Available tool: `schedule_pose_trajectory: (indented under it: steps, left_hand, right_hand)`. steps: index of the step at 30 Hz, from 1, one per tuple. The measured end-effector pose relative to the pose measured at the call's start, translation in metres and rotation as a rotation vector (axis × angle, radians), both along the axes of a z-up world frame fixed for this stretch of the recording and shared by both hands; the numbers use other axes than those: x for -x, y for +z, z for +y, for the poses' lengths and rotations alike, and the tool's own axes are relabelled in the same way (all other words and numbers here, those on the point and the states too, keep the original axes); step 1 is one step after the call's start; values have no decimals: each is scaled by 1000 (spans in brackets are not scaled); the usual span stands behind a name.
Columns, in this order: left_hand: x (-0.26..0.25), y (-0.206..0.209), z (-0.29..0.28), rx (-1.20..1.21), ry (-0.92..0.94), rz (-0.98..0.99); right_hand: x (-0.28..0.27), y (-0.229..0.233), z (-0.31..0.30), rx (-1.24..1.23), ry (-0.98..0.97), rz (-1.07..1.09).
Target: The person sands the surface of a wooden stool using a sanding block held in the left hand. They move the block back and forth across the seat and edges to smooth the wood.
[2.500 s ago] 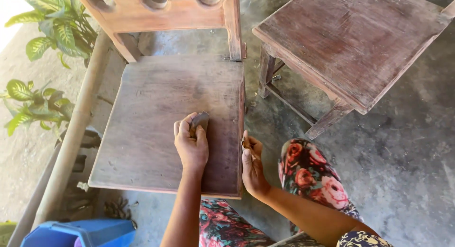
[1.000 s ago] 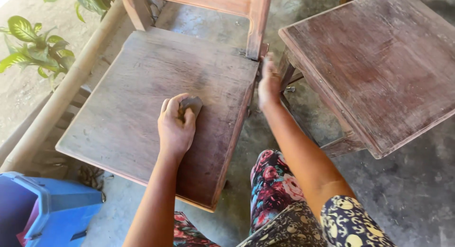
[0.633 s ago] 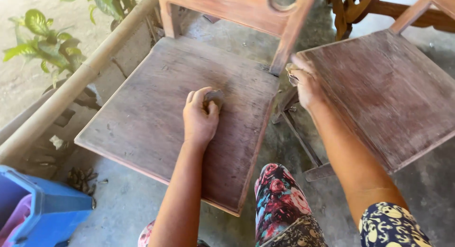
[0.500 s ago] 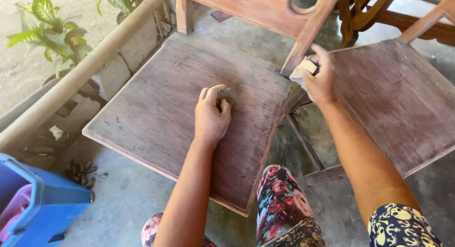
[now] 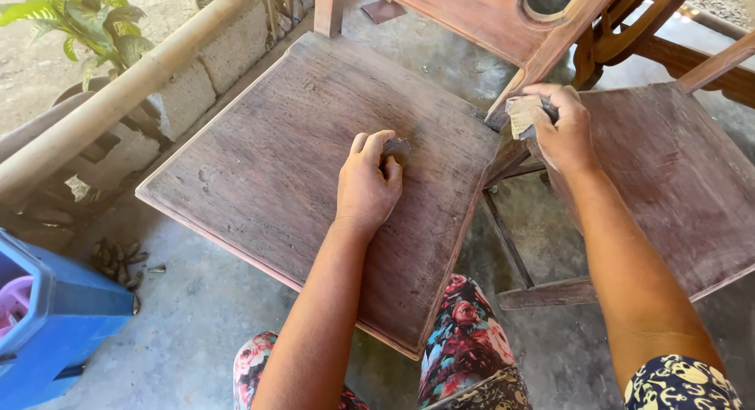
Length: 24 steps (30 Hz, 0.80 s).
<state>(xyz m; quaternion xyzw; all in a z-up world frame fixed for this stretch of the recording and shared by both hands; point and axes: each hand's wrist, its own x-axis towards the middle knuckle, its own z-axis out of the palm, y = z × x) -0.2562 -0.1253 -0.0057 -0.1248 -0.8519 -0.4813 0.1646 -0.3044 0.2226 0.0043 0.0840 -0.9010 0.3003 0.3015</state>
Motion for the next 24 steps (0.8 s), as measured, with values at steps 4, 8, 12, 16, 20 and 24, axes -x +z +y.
schedule_pose_trajectory:
  steps: [4,8,12,16,20,24]
  left_hand:
    - [1,-2,0,10,-1,26]
    - [-2,3,-2,-9,1,21]
    - [-1,2,-1,-27,12,23]
    - [1,2,0,-64,17,27]
    - [1,2,0,-86,-4,10]
    - [-2,7,-1,-80,-7,-3]
  right_hand:
    - [5,4,-14,39,-169,-21]
    - [17,2,-18,137,-200,62]
    - [22,-19,-4,63,-246,71]
    - [-18,-10,-26,-356,191,700]
    - [-54,5,-55,-298,318,840]
    - [-64,-4,-54,-207,383,709]
